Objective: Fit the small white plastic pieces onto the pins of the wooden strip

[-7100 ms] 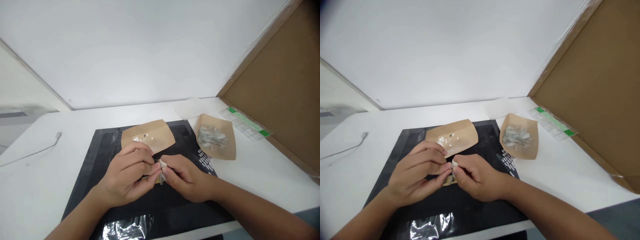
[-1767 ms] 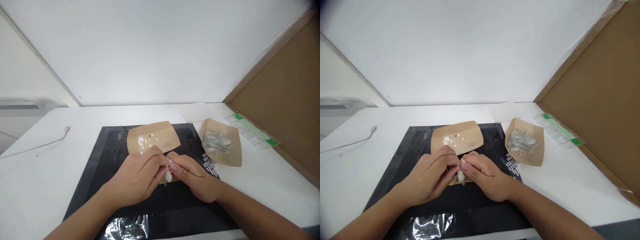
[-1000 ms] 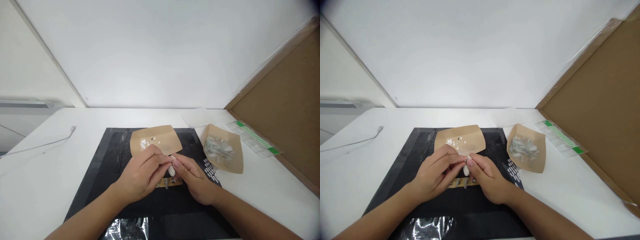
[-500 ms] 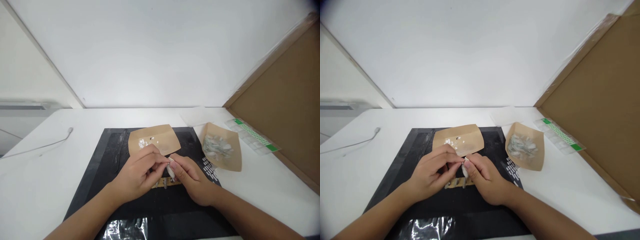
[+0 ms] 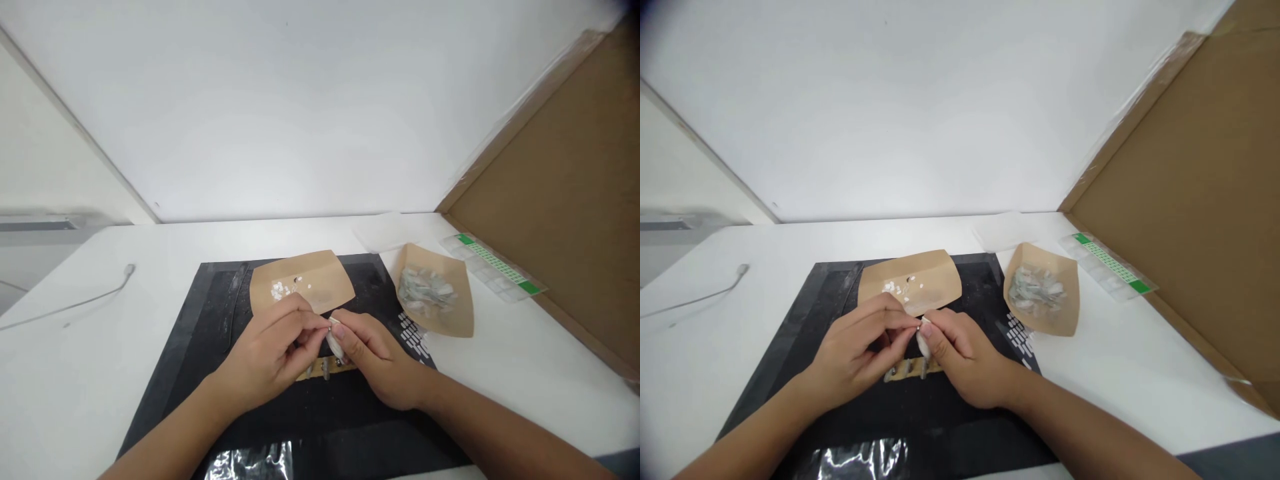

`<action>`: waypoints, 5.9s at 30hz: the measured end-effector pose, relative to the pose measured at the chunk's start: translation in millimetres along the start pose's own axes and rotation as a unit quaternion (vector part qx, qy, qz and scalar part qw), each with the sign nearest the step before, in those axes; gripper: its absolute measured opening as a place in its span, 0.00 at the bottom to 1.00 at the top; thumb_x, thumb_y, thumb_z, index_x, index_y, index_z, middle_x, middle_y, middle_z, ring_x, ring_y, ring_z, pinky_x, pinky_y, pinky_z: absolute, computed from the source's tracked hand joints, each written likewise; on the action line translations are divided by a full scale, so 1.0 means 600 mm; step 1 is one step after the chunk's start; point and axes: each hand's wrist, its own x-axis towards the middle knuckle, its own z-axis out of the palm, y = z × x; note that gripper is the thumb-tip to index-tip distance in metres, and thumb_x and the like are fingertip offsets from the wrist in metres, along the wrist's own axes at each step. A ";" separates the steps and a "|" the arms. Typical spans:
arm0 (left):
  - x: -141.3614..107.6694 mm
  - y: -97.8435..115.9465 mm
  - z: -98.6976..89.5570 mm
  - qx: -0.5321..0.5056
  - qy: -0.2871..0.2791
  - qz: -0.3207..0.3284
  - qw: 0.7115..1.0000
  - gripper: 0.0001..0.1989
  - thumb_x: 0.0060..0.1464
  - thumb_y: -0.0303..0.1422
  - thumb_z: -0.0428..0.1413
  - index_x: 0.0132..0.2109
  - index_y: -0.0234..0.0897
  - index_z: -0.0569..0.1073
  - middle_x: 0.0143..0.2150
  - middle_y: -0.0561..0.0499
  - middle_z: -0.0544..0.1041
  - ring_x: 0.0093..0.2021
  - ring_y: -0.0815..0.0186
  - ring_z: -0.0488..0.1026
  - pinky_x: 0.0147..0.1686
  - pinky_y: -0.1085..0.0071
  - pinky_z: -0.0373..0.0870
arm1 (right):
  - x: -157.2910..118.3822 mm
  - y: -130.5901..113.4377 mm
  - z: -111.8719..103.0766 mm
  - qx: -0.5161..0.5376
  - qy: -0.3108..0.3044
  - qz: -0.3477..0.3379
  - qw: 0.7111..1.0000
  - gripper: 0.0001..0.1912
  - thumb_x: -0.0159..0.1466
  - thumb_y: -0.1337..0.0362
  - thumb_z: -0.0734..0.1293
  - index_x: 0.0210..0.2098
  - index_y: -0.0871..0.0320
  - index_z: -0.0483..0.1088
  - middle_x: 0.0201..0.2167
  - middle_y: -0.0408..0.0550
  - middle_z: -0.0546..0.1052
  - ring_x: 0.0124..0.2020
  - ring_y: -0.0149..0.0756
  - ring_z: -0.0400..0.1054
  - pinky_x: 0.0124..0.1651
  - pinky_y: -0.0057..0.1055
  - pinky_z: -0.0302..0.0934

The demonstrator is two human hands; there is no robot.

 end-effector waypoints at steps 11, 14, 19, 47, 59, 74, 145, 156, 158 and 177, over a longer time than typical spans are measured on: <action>0.000 0.002 0.007 0.029 0.019 -0.008 0.999 0.06 0.64 0.23 0.58 0.45 0.34 0.79 0.34 0.51 0.72 0.29 0.72 0.69 0.27 0.78 0.69 | -0.001 0.009 0.003 0.060 -0.023 0.029 0.997 0.23 0.79 0.49 0.55 0.31 0.55 0.60 0.27 0.38 0.62 0.29 0.30 0.57 0.35 0.28 0.55; -0.002 0.002 0.009 0.034 0.025 -0.009 0.999 0.06 0.63 0.23 0.58 0.44 0.34 0.79 0.33 0.51 0.72 0.29 0.72 0.68 0.26 0.78 0.69 | -0.001 0.012 0.002 0.089 -0.039 0.038 0.995 0.24 0.78 0.48 0.55 0.32 0.56 0.60 0.28 0.38 0.62 0.29 0.30 0.57 0.34 0.27 0.55; -0.002 0.002 0.009 0.028 0.031 -0.008 0.999 0.05 0.63 0.23 0.59 0.44 0.34 0.79 0.33 0.52 0.72 0.28 0.73 0.69 0.25 0.79 0.69 | -0.003 0.016 0.003 0.111 -0.047 0.051 0.991 0.24 0.78 0.48 0.56 0.31 0.56 0.59 0.27 0.38 0.61 0.29 0.29 0.56 0.33 0.26 0.55; -0.001 -0.002 -0.008 -0.161 -0.031 -0.111 0.980 0.10 0.66 0.24 0.58 0.50 0.35 0.82 0.36 0.50 0.73 0.22 0.76 0.74 0.17 0.82 0.72 | -0.002 0.028 0.004 0.311 -0.075 0.092 0.943 0.25 0.75 0.45 0.61 0.31 0.59 0.66 0.25 0.39 0.63 0.27 0.28 0.55 0.32 0.27 0.55; 0.005 -0.001 -0.011 -0.137 -0.029 -0.099 0.985 0.08 0.64 0.25 0.60 0.48 0.35 0.83 0.34 0.50 0.73 0.25 0.74 0.74 0.18 0.82 0.73 | 0.004 0.031 0.008 0.384 -0.094 0.082 0.915 0.22 0.75 0.50 0.63 0.31 0.59 0.66 0.22 0.35 0.58 0.23 0.28 0.53 0.31 0.29 0.52; 0.000 -0.001 -0.007 -0.020 -0.018 -0.045 0.999 0.08 0.64 0.24 0.59 0.48 0.35 0.80 0.33 0.51 0.73 0.28 0.73 0.70 0.23 0.80 0.69 | 0.009 0.024 0.007 0.380 -0.088 0.085 0.917 0.24 0.74 0.46 0.63 0.28 0.57 0.62 0.21 0.35 0.58 0.23 0.27 0.53 0.31 0.30 0.52; 0.010 -0.003 -0.018 -0.093 -0.032 -0.084 0.992 0.06 0.57 0.22 0.63 0.41 0.34 0.82 0.31 0.49 0.76 0.27 0.71 0.73 0.19 0.81 0.65 | 0.000 0.018 -0.006 0.154 -0.090 0.072 0.981 0.26 0.78 0.46 0.57 0.31 0.58 0.65 0.27 0.40 0.66 0.29 0.29 0.60 0.35 0.27 0.57; 0.007 -0.004 -0.031 -0.224 -0.098 -0.179 0.953 0.06 0.66 0.29 0.59 0.45 0.33 0.81 0.37 0.49 0.74 0.22 0.73 0.77 0.18 0.80 0.72 | 0.001 0.013 -0.009 0.160 -0.103 0.062 0.980 0.25 0.78 0.47 0.57 0.33 0.59 0.67 0.27 0.40 0.67 0.30 0.29 0.61 0.35 0.27 0.58; 0.007 -0.003 -0.029 -0.207 -0.101 -0.174 0.958 0.06 0.67 0.28 0.58 0.44 0.34 0.80 0.37 0.49 0.73 0.23 0.74 0.76 0.18 0.81 0.71 | 0.001 0.014 -0.009 0.162 -0.102 0.061 0.980 0.25 0.78 0.47 0.57 0.32 0.59 0.67 0.27 0.41 0.67 0.30 0.29 0.61 0.35 0.27 0.58; 0.006 0.011 -0.016 -0.196 -0.062 -0.191 0.960 0.05 0.67 0.30 0.57 0.42 0.34 0.77 0.37 0.50 0.73 0.24 0.74 0.75 0.19 0.81 0.74 | 0.006 0.009 -0.001 0.343 -0.117 0.083 0.928 0.23 0.76 0.49 0.61 0.33 0.60 0.68 0.24 0.37 0.59 0.25 0.28 0.53 0.29 0.27 0.52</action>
